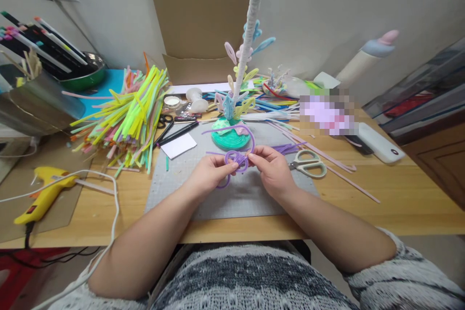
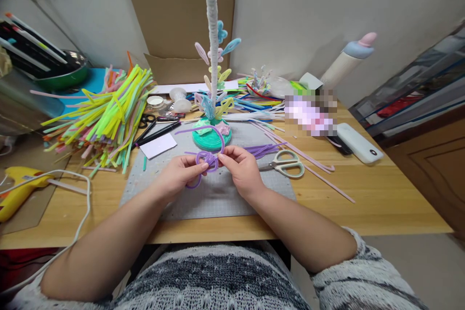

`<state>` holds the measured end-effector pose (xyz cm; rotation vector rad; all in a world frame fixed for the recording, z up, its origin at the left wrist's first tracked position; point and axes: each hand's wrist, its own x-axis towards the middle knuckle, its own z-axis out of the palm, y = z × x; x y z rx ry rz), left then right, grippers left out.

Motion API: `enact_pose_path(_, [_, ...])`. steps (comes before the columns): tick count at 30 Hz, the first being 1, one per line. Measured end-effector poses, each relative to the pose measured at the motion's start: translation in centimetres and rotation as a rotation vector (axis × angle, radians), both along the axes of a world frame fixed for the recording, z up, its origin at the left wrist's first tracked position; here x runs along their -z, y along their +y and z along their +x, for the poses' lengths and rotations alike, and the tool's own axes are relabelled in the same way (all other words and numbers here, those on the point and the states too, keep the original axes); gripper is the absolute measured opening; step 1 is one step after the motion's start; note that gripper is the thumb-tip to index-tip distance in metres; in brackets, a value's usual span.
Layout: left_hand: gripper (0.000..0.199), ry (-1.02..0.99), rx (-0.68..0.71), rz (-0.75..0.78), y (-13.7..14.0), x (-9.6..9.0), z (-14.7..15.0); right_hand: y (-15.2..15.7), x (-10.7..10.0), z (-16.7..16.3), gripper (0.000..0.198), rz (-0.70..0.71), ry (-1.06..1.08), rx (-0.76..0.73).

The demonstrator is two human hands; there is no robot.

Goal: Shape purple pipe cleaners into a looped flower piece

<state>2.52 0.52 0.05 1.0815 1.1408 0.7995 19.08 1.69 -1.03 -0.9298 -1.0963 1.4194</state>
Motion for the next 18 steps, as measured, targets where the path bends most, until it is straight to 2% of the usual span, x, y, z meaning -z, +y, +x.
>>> enact_pose_path(12, [0.033, 0.005, -0.073, 0.101, -0.54, -0.32, 0.64, -0.15, -0.09, -0.08, 0.011, 0.021, -0.029, -0.008])
enact_pose_path(18, [0.028, 0.114, -0.146, 0.203, -0.48, 0.1, 0.77, 0.29, 0.16, -0.1, 0.02, -0.059, -0.021, -0.044])
